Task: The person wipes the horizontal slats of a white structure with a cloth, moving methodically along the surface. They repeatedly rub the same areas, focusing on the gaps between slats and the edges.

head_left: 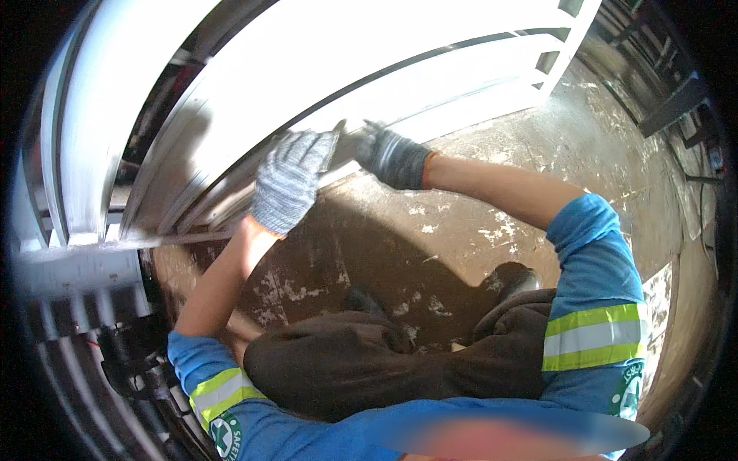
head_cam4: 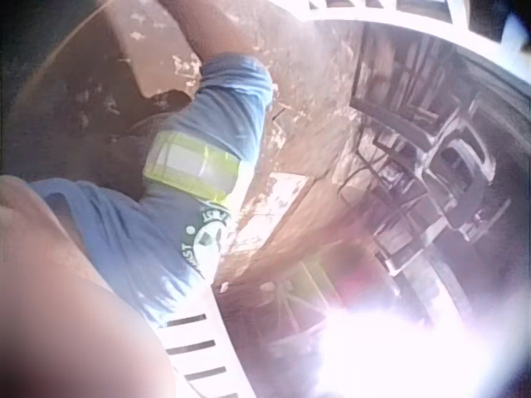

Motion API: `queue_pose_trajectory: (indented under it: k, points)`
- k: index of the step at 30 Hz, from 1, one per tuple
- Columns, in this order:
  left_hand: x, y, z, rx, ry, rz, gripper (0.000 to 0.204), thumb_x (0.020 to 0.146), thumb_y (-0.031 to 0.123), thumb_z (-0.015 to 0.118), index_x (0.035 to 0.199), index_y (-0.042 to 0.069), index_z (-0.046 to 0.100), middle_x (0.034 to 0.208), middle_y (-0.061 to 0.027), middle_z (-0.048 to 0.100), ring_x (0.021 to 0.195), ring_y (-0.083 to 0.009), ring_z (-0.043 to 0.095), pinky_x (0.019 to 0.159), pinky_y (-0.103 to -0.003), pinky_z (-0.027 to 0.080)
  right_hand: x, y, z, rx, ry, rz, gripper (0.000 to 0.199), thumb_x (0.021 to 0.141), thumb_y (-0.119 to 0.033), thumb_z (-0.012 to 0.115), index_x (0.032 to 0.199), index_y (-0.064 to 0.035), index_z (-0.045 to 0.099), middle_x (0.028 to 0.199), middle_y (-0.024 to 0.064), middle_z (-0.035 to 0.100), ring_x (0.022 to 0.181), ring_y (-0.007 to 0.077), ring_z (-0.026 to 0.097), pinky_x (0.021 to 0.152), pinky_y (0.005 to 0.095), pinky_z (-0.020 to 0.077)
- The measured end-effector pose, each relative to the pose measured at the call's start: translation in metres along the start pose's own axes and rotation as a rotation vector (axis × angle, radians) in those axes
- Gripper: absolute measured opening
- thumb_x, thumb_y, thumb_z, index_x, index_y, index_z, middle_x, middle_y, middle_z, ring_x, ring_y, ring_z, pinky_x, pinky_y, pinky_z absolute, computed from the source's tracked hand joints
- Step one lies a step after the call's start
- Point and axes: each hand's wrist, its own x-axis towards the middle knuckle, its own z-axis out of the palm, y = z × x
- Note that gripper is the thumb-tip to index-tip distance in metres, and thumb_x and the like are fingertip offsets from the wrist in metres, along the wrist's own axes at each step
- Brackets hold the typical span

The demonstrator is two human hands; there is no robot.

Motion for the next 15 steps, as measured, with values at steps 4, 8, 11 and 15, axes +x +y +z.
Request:
queue_pose_trajectory:
  k: [4,8,11,15]
  points:
    - [0.066,0.024,0.045,0.048,0.188,0.054,0.052,0.081,0.017,0.060,0.132,0.010,0.051,0.126,-0.0136,0.056,0.118,-0.0294,0.053,0.101,-0.043,0.041,-0.030,-0.056,0.058,0.285,-0.477,-0.443,0.017,0.086,-0.020,0.054,0.091,-0.0112,0.067,0.090,0.0049,0.066,0.095,0.0255,0.063,0.088,0.0444,0.0462]
    - [0.093,0.028,0.084,0.032,0.178,-0.122,0.052,0.084,0.018,0.054,0.135,0.009,0.047,0.134,-0.0161,0.049,0.126,-0.0304,0.046,0.103,-0.046,0.037,-0.056,-0.053,0.069,0.294,-0.505,-0.466,0.019,0.082,-0.015,0.057,0.097,-0.0089,0.066,0.101,0.0104,0.064,0.105,0.0259,0.059,0.094,0.0447,0.0444]
    - [0.078,0.025,0.106,0.102,0.318,-0.128,0.049,0.087,0.019,0.050,0.135,0.009,0.047,0.131,-0.0153,0.053,0.123,-0.0301,0.049,0.103,-0.048,0.037,-0.054,-0.019,0.039,0.300,0.029,-0.330,0.017,0.081,-0.011,0.057,0.095,-0.0099,0.067,0.105,0.0131,0.065,0.110,0.0315,0.058,0.098,0.0464,0.0425]
    - [0.047,0.004,0.096,0.132,0.287,-0.105,0.048,0.087,0.020,0.047,0.134,0.011,0.049,0.129,-0.0122,0.055,0.119,-0.0286,0.051,0.106,-0.047,0.035,-0.043,0.031,0.000,0.088,0.304,-0.031,0.044,0.074,-0.004,0.055,0.118,-0.0035,0.060,0.122,0.0231,0.058,0.122,0.0346,0.052,0.111,0.0505,0.0318]
